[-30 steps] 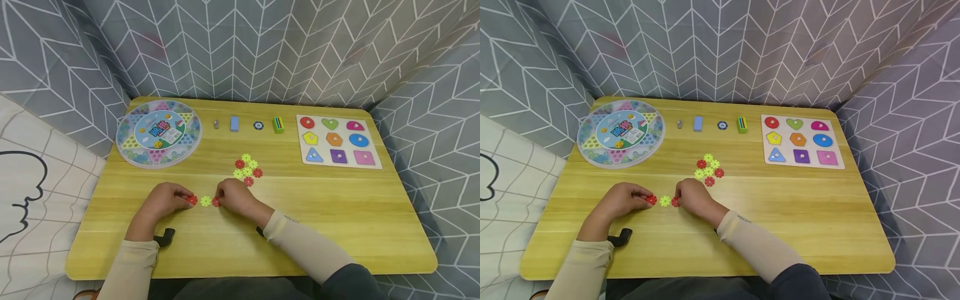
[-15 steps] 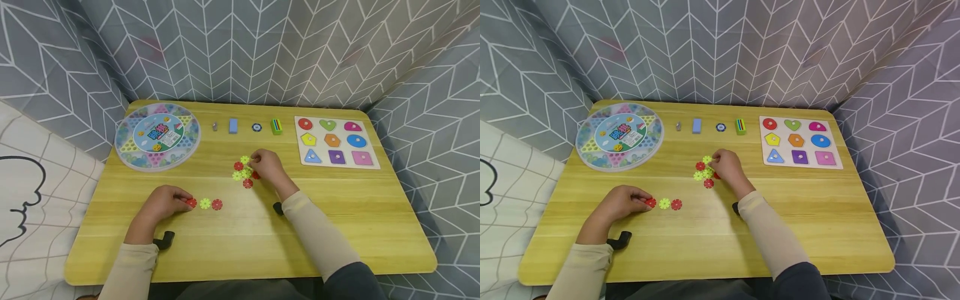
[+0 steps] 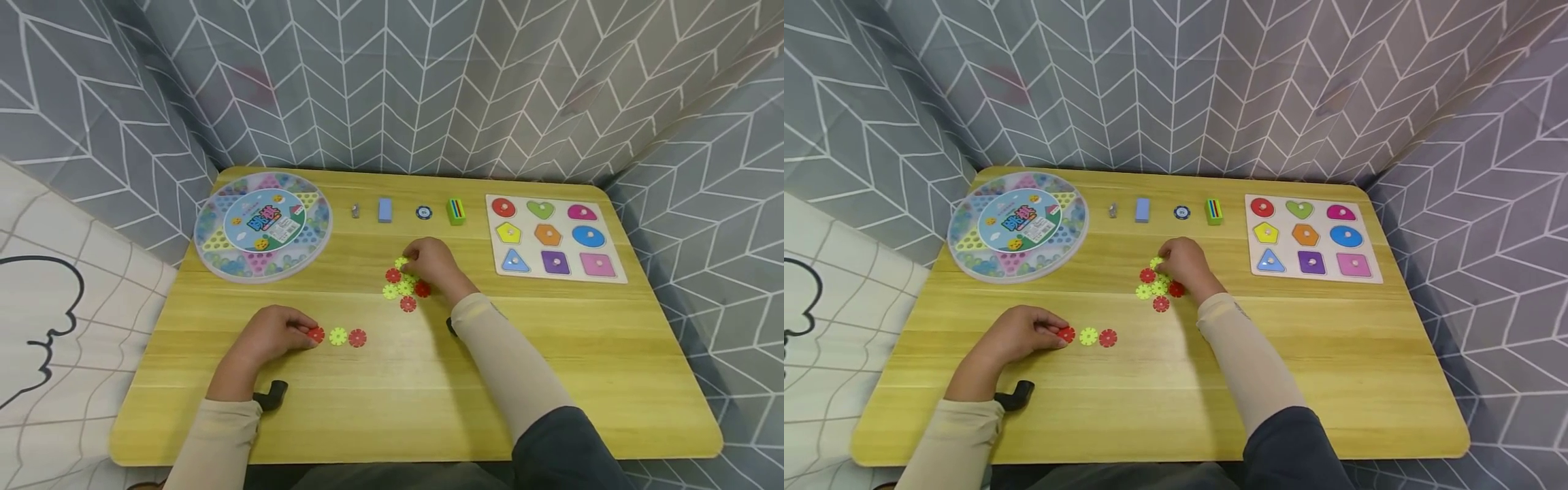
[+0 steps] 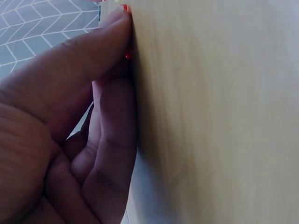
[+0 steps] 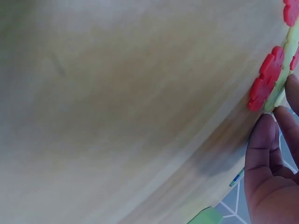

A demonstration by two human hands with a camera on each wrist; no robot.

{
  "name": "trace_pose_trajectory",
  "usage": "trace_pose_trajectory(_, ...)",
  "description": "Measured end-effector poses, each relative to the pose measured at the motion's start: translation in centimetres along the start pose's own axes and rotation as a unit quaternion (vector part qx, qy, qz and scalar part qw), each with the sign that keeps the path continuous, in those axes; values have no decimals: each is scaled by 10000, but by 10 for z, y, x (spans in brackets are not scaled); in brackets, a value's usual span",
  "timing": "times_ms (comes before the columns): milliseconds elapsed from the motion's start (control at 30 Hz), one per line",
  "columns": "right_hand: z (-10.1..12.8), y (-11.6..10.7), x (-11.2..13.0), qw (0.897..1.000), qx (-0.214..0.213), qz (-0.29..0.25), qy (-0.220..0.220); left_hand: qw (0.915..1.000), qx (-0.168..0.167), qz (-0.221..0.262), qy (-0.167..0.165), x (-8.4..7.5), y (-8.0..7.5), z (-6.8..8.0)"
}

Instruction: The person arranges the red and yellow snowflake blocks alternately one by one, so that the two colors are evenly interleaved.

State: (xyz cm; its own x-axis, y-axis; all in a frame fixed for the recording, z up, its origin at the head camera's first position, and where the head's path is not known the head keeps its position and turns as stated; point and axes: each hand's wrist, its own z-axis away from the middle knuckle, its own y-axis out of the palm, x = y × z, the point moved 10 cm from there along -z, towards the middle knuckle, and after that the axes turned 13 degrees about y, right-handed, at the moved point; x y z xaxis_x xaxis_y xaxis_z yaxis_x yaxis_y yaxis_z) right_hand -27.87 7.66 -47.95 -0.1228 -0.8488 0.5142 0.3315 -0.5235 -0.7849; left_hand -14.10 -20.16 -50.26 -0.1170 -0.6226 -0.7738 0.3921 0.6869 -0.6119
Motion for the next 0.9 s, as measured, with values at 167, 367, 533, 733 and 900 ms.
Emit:
trace_pose_trajectory(167,-3,4,-1,9994,187,248,144,10000,-7,22,-18,-1,1,0)
trace_pose_trajectory(367,-6,9,-5,9958,627,343,580,10000,-24,44,3,-1,0,0)
trace_pose_trajectory(533,-2,-4,-10,9967,358,-432,584,10000,12,49,15,-1,2,-2)
trace_pose_trajectory(733,28,-26,-9,9867,52,-1624,38,10000,31,-52,24,1,3,-2)
trace_pose_trajectory(900,77,11,6,9869,893,-1286,-391,9999,50,-88,6,0,-1,-3)
